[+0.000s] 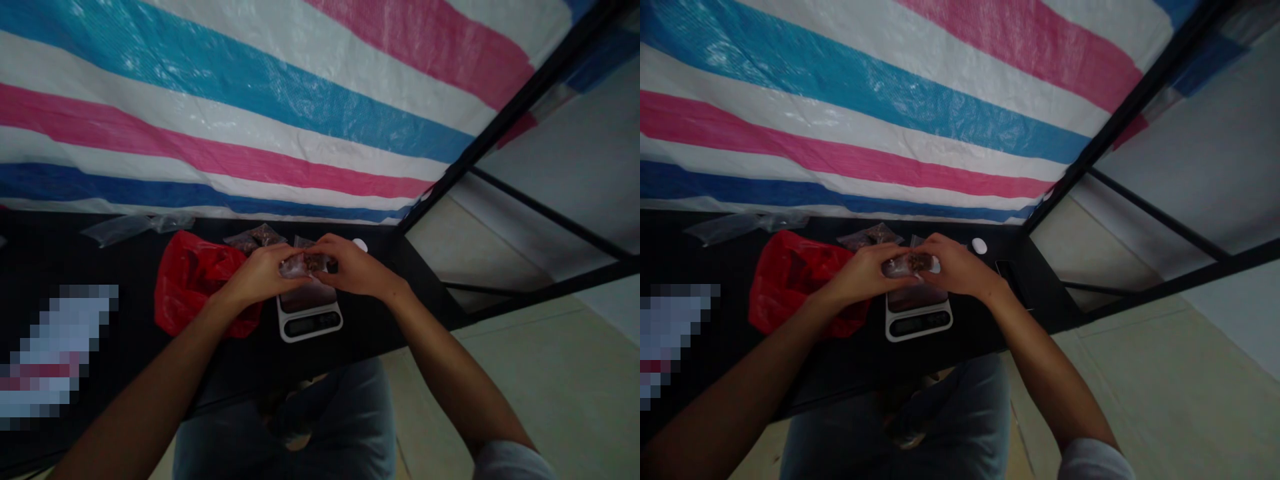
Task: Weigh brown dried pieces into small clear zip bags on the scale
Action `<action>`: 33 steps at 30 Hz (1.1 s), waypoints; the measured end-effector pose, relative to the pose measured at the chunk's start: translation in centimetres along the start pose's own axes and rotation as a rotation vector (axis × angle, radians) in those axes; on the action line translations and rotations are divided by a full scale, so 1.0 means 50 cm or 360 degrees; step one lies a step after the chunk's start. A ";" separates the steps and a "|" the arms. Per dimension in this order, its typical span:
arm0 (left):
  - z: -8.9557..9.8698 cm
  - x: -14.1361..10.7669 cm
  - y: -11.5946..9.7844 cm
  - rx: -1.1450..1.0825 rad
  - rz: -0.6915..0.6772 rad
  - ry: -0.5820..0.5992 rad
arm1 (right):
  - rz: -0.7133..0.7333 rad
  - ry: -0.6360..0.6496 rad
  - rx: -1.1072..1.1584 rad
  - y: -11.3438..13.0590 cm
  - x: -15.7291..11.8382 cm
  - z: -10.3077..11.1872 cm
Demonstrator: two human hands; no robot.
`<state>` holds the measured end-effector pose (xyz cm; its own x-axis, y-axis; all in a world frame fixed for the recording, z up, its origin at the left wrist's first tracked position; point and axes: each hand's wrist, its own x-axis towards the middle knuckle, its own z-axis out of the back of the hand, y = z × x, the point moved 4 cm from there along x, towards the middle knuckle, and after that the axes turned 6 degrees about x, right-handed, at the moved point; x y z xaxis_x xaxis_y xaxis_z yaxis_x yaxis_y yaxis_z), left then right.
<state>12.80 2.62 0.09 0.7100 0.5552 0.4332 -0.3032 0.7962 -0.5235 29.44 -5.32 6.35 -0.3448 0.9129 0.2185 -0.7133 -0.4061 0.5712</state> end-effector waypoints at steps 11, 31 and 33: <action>0.017 0.002 -0.020 -0.0405 0.0106 -0.0232 | 0.0081 0.0271 -0.0281 0.115 0.094 0.071; 0.003 -0.013 0.003 -0.0649 0.0189 -0.0380 | -0.0166 -0.0320 0.0321 -0.071 -0.038 -0.044; 0.006 -0.012 -0.001 -0.0550 0.0204 -0.0333 | -0.0240 -0.0248 0.0322 -0.089 -0.046 -0.075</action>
<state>12.19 2.34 0.06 0.5253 0.7098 0.4693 -0.1245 0.6096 -0.7828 31.12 -5.79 0.34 -0.1352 0.9640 0.2291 -0.6077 -0.2633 0.7493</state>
